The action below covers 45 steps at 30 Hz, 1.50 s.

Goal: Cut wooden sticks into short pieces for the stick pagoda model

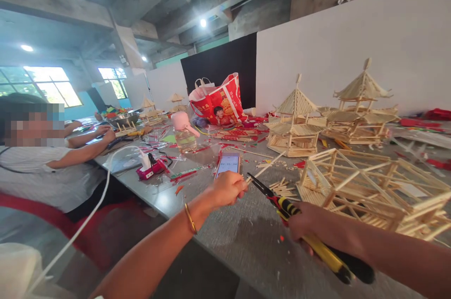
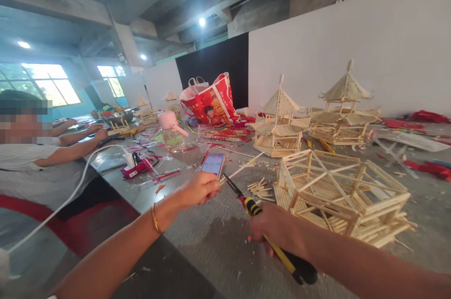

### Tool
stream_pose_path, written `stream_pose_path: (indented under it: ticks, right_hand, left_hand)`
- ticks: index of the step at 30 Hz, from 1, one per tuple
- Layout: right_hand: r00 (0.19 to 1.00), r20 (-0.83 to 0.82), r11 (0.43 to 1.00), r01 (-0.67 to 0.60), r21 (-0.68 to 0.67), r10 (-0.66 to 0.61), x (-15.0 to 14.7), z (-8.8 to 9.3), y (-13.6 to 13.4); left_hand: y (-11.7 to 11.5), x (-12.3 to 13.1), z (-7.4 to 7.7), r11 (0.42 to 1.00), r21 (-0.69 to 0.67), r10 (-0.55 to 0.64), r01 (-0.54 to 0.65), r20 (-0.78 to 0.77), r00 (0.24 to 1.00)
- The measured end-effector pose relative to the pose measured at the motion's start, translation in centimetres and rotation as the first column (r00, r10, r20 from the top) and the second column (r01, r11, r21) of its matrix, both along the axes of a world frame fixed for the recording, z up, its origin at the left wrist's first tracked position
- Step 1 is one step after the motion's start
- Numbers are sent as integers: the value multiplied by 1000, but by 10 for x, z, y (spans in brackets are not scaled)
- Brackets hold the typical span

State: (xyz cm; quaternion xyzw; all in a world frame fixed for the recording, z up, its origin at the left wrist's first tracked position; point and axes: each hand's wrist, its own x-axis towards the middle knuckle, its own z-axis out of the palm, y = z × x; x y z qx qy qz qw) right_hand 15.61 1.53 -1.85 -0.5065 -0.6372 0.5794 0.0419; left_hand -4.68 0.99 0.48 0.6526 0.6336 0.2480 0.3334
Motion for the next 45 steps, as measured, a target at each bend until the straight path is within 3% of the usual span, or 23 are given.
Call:
stream_pose_path:
  ticks: [4,7,10,16,23,25,28,31,40,43,45]
  right_hand:
    - [999,-51,998,-11,-59,8,3,7,0]
    - [1000,-24,998,-3,-64,2,4,10,0]
    - [1000,6,998,11,-65,-10,4,9,1]
    - [1000,-16,995,15,94,-14,0,3,-1]
    - [999,-38,1000,7,-26,-8,-4,8,-2]
    - [999,-43,998,23,-66,-26,-4,13,-2]
    - [997,-56,990,52,-131,-60,-3,18,1]
    - [995,-82,989,46,-138,-58,-3,18,5]
    - [999,-32,999,27,-37,-28,-5,12,1]
    - [1000,-4,999,11,-41,-11,-5,14,-2]
    - [1000,-2,999,7,-53,-7,-3,16,-2]
  left_hand:
    - [3,-7,3,978,-182,-32,101,346,938]
    - [4,-7,2,971,-200,-38,127,398,917]
    - [4,-1,-2,991,-120,-16,54,301,954]
    - [4,5,-3,999,-13,34,-33,77,996]
    - [8,2,-1,999,44,3,0,-52,999]
    - [5,3,1,989,142,-11,39,-191,982]
    - [1,3,3,925,350,21,148,-437,899]
    - [1,1,4,877,412,49,246,-587,808]
    - [-1,-1,5,891,328,10,312,-703,711]
    - [-3,0,4,894,331,17,302,-698,716]
    - [-3,1,5,895,347,16,280,-653,757]
